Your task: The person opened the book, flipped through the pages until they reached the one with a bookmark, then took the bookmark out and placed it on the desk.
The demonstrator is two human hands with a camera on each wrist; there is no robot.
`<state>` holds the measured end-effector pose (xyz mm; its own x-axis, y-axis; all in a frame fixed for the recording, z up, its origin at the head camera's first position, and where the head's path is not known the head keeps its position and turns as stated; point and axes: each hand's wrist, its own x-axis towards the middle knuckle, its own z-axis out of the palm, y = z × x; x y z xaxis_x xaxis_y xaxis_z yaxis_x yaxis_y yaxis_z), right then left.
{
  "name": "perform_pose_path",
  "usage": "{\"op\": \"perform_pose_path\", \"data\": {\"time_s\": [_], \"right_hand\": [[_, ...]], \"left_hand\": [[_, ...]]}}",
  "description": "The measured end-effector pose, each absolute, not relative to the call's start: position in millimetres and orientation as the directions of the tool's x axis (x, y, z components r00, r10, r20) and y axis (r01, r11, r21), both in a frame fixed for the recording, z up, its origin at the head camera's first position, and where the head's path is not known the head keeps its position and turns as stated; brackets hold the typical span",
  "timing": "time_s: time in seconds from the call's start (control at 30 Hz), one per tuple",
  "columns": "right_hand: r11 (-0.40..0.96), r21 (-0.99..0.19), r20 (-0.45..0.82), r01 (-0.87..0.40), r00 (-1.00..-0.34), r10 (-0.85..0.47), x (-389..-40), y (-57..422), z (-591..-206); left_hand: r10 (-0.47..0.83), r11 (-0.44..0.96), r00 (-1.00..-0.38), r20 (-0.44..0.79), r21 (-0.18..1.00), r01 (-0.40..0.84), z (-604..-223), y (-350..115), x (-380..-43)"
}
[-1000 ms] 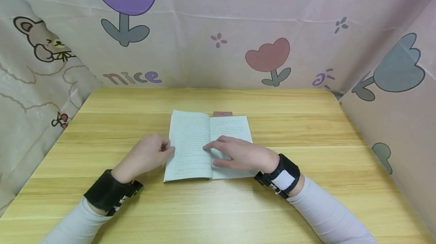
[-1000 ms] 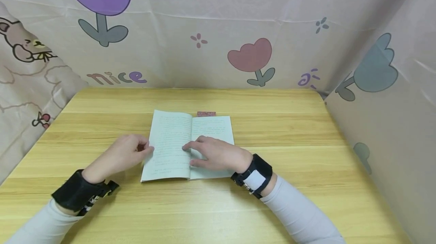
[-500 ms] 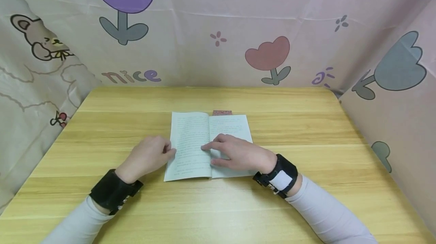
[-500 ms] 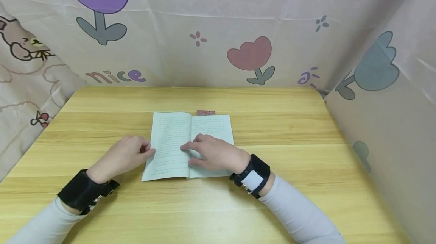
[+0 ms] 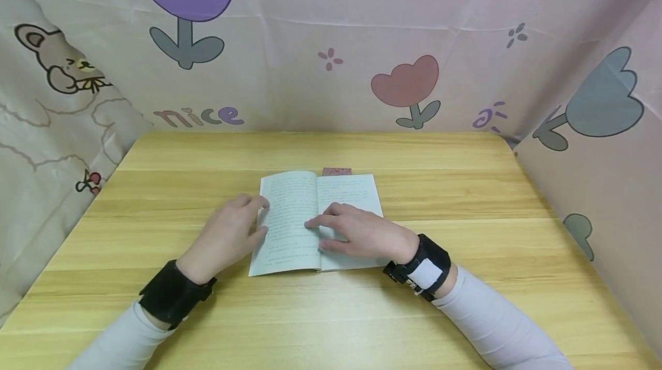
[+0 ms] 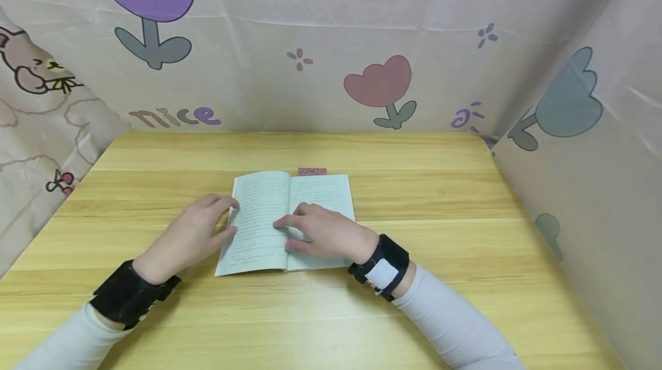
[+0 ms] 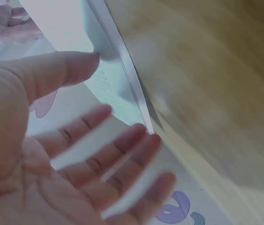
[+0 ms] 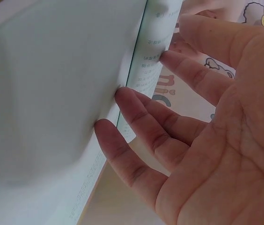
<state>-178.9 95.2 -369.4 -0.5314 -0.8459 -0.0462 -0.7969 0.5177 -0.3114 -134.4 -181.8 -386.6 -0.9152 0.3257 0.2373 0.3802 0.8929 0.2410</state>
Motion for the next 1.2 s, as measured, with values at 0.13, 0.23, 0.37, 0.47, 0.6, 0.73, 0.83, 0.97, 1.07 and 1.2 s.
{"op": "perform_pose_path", "data": {"time_s": [0.13, 0.23, 0.37, 0.47, 0.6, 0.73, 0.83, 0.97, 1.07, 1.2], "right_hand": [[0.508, -0.317, -0.043, -0.801, -0.523, -0.852, -179, 95, -369], [0.504, -0.322, -0.038, -0.801, -0.521, -0.853, -179, 96, -370], [0.504, -0.334, -0.042, -0.796, -0.522, -0.852, -179, 99, -370], [0.524, -0.345, -0.073, -0.779, -0.535, -0.842, -182, 104, -367], [0.621, -0.294, -0.123, -0.726, -0.616, -0.778, -191, 114, -360], [0.763, -0.167, -0.178, -0.624, -0.743, -0.646, -204, 129, -353], [0.841, -0.123, -0.215, -0.527, -0.813, -0.541, -212, 140, -351], [0.881, -0.122, -0.229, -0.458, -0.851, -0.474, -218, 148, -352], [0.885, -0.133, -0.233, -0.446, -0.854, -0.465, -218, 150, -352], [0.892, -0.155, -0.248, -0.424, -0.857, -0.451, -217, 150, -351]], "left_hand": [[0.426, 0.844, -0.879, 0.213, 0.255, 0.471, -388, -179, -135], [0.446, 0.835, -0.877, 0.179, 0.271, 0.479, -388, -178, -134], [0.434, 0.839, -0.889, 0.148, 0.294, 0.459, -389, -178, -132], [0.423, 0.843, -0.898, 0.123, 0.308, 0.440, -388, -177, -131], [0.411, 0.850, -0.906, 0.102, 0.317, 0.421, -386, -176, -130], [0.403, 0.853, -0.910, 0.101, 0.318, 0.413, -386, -177, -131], [0.400, 0.854, -0.912, 0.097, 0.322, 0.409, -386, -178, -131], [0.399, 0.854, -0.912, 0.095, 0.325, 0.407, -387, -179, -132], [0.401, 0.852, -0.911, 0.100, 0.325, 0.411, -387, -179, -132], [0.402, 0.853, -0.910, 0.098, 0.322, 0.411, -388, -179, -133]]}}
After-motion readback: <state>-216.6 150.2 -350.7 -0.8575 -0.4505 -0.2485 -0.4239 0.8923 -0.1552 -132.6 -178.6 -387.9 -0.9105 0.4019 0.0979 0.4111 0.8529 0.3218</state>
